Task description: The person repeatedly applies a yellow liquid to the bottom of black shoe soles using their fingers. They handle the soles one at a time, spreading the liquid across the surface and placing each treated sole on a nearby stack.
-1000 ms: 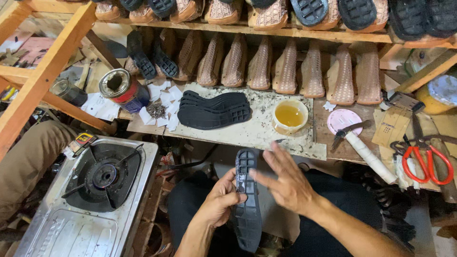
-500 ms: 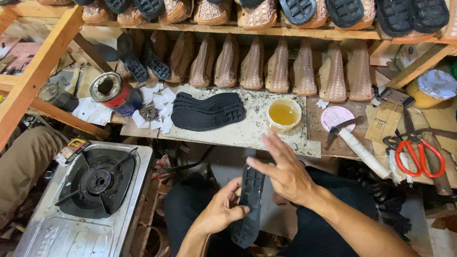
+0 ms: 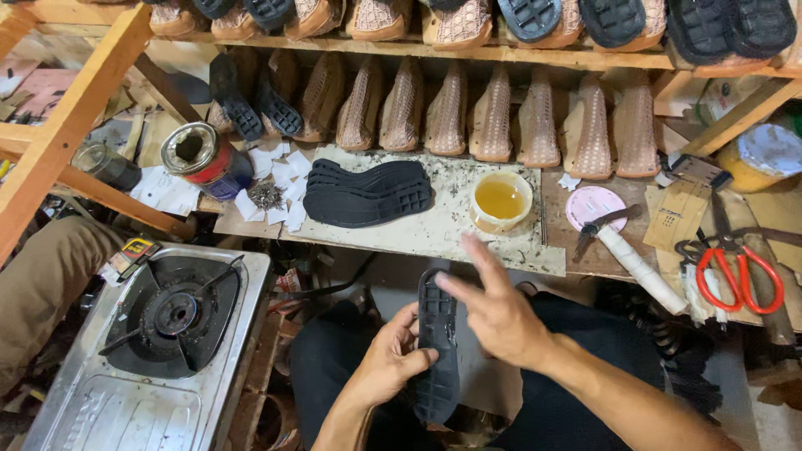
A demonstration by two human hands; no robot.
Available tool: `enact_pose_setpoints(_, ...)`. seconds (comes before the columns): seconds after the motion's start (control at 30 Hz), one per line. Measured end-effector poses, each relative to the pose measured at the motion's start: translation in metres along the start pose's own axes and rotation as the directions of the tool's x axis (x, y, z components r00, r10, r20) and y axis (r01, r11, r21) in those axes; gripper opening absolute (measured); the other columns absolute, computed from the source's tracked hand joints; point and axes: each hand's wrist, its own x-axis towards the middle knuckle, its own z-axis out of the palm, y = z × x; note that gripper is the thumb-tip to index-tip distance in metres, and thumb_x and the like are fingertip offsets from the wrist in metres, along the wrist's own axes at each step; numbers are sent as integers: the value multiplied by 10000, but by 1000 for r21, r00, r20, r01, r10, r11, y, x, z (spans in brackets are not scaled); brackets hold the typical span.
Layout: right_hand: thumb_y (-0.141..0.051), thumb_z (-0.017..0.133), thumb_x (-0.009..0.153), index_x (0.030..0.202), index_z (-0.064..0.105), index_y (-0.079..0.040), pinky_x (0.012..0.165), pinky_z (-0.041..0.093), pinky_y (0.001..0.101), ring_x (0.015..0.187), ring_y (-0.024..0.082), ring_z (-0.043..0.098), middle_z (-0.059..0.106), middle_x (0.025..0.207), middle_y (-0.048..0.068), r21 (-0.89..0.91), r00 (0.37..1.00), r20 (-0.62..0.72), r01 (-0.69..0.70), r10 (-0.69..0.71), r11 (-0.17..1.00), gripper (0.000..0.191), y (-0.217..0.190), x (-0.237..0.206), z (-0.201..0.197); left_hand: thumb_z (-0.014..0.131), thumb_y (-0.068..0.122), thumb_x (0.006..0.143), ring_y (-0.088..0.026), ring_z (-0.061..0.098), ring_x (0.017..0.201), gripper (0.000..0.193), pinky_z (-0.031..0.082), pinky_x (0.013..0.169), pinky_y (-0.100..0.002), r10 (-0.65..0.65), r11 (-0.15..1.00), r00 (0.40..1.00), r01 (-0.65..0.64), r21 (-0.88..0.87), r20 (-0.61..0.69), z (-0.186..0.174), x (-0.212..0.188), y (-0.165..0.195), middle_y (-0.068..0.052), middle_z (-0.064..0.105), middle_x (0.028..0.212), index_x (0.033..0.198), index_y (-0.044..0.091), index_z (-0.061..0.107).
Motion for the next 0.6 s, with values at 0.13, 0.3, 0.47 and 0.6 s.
enact_pose_setpoints(0.13,98,557,777,1204,759,-222,1261,260,557,1530,378,314,443,1577,138,-116,963,93,262,-252,958,570,-2,2,-3,596,-117,805,-117,639,1099,693,514,931,-277,17,999,997,-20,-27,-76,1,-3,8,-70,666,1263,1468,16,443)
enact_pose_setpoints(0.3,93,573,820,1224,778,-249,1222,268,576,1492,420,316,418,1570,191,-265,992,19,122,-122,956,567,2,6,4,602,-107,835,-121,644,1078,661,524,936,-270,-42,999,999,43,11,-33,-4,-2,-6,-84,665,1249,1468,5,448)
enact_pose_setpoints(0.47,25,612,751,1001,807,-241,1194,283,584,1454,420,342,483,1544,134,-306,960,223,232,-167,923,414,13,16,-1,625,-107,883,-152,648,972,458,529,854,-290,2,1000,980,-6,-23,-197,-37,3,-35,-120,696,1157,1334,-74,553)
enact_pose_setpoints(0.6,-43,582,857,1144,783,-133,1300,324,509,1559,356,357,452,1609,89,-401,998,-57,-40,19,915,361,53,44,-37,612,-51,996,-158,642,1005,300,519,903,-286,25,990,964,-61,-128,-266,-56,-5,-44,-134,693,1139,1283,-136,614)
